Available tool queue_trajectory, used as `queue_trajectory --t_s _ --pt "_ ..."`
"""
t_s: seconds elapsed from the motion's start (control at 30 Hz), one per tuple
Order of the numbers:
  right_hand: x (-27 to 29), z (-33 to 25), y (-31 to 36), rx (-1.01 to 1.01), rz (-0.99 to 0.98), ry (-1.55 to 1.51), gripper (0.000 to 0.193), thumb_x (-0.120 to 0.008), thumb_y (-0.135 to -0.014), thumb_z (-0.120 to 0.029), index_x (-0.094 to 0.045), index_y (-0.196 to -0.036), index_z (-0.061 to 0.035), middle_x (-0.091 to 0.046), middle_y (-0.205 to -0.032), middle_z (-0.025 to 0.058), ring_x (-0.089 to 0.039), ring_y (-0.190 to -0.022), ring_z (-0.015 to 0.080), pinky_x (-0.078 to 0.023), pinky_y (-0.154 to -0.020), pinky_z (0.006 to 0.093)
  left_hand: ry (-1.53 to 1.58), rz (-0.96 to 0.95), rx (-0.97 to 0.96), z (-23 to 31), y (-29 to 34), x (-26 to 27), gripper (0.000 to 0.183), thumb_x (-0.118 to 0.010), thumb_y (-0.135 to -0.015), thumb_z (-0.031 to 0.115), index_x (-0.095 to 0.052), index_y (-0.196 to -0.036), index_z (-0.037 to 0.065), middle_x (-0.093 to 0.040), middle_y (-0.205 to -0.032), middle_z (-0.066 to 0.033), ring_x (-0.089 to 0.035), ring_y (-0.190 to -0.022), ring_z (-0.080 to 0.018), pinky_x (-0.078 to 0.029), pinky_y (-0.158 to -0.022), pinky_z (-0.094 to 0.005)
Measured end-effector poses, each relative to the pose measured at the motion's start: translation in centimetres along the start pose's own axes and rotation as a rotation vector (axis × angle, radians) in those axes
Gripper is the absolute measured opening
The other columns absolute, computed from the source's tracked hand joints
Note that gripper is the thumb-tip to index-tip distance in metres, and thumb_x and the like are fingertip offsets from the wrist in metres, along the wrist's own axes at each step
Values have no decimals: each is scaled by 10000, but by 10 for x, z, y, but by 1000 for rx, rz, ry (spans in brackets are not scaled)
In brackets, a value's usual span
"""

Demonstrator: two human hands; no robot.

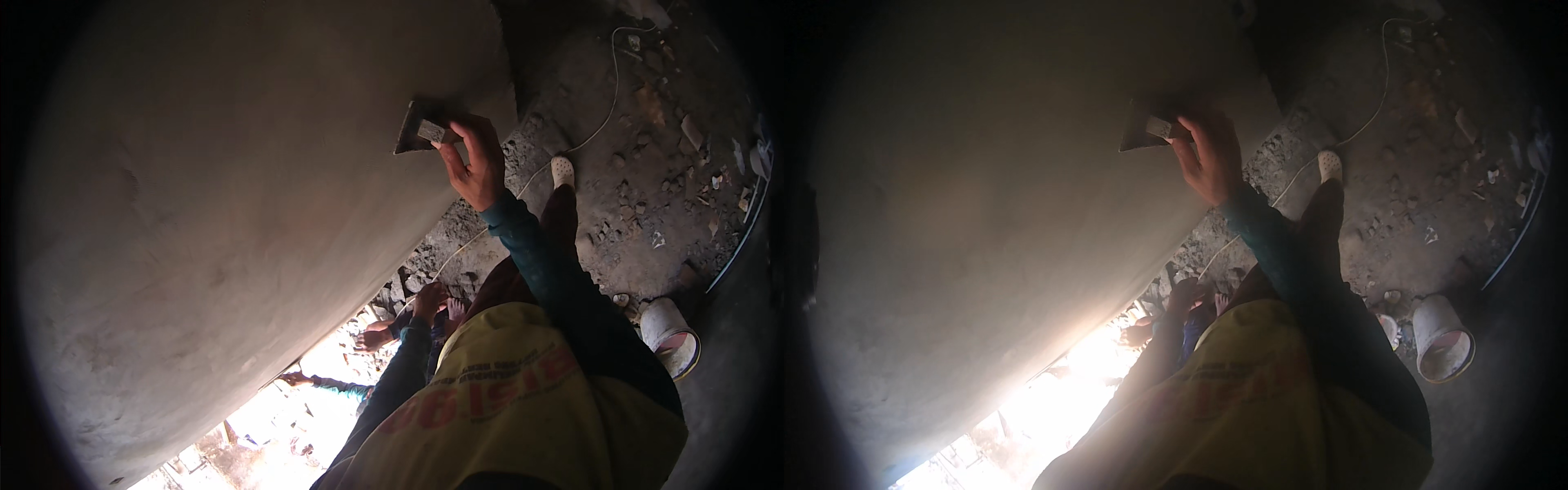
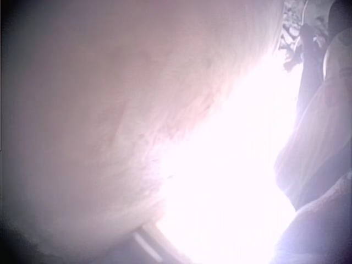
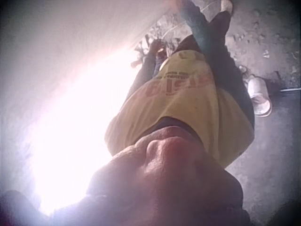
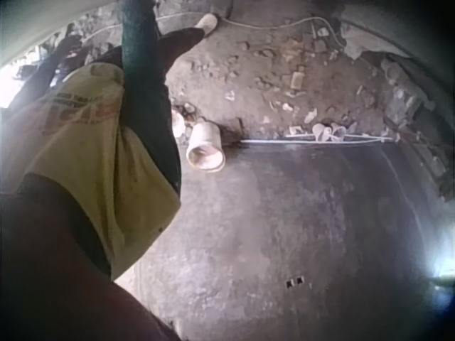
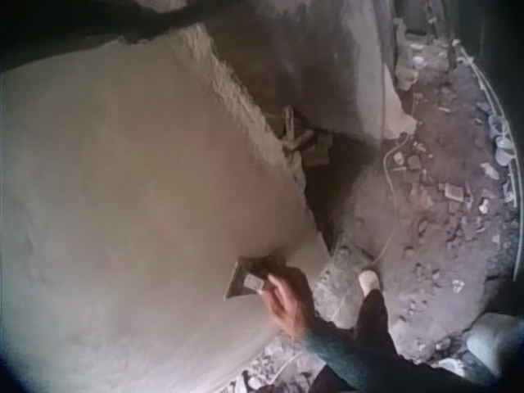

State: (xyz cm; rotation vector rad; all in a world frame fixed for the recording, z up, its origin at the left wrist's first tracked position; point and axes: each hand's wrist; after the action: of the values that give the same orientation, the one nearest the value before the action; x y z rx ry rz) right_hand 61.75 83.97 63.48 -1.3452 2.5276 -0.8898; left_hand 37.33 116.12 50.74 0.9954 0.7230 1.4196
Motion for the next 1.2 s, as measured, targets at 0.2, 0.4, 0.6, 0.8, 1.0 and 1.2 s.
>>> queue_trajectory --t_s 0.2,0.4,0.6,0.8,1.0,1.2 --pt "-21 -22 69 57 -268 -33 449 -845 -809 -87 -680 -1227 -81 -686 -1170 113 -621 -1086 338 -480 -966 478 -22 27 59 -7 -2 5 273 -624 -1060 363 -674 -1236 161 -720 -1028 13 -718 -878 -133 -566 -714 -324" --pt "-5 -10 53 -245 -77 -94 351 -793 -940 -189 -658 -1209 -8 -682 -1160 179 -668 -1045 363 -526 -917 465 46 -30 -1 4 -7 9 303 -631 -1051 376 -669 -1253 153 -712 -1044 10 -707 -903 -129 -562 -726 -319" --pt "23 17 -26 -254 -13 -207 385 -776 -973 -240 -648 -1232 15 -685 -1143 181 -693 -1050 334 -553 -892 414 -4 24 46 -5 -10 3 343 -643 -1045 390 -664 -1278 139 -710 -1045 4 -707 -880 -125 -553 -703 -307" --pt "-6 -22 16 -37 -6 -35 386 -815 -934 -144 -653 -1246 15 -677 -1154 181 -674 -1010 339 -548 -883 413 -5 -16 96 -10 -16 1 336 -640 -1046 379 -665 -1282 142 -715 -1063 4 -711 -879 -123 -547 -702 -300" --pt "-31 -86 76 21 -354 -168 458 -844 -850 -102 -666 -1267 -39 -676 -1197 159 -621 -1091 354 -480 -966 472 83 -13 82 -15 -19 15 351 -674 -1035 388 -658 -1287 144 -715 -1041 4 -707 -874 -126 -551 -707 -304" --pt "14 -5 10 -293 -106 -152 406 -784 -954 -221 -647 -1259 10 -689 -1189 207 -673 -1083 368 -538 -938 441 192 -87 6 -10 -34 15 350 -686 -1030 406 -661 -1273 155 -715 -1024 3 -697 -862 -132 -538 -706 -300"
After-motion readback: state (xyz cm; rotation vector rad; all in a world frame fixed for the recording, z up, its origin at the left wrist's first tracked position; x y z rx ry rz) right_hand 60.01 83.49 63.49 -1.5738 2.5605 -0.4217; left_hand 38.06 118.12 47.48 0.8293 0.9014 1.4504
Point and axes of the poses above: each hand's wrist, its own y-axis away from the middle knuckle, its own x-axis out of the back of the hand, z = x × y
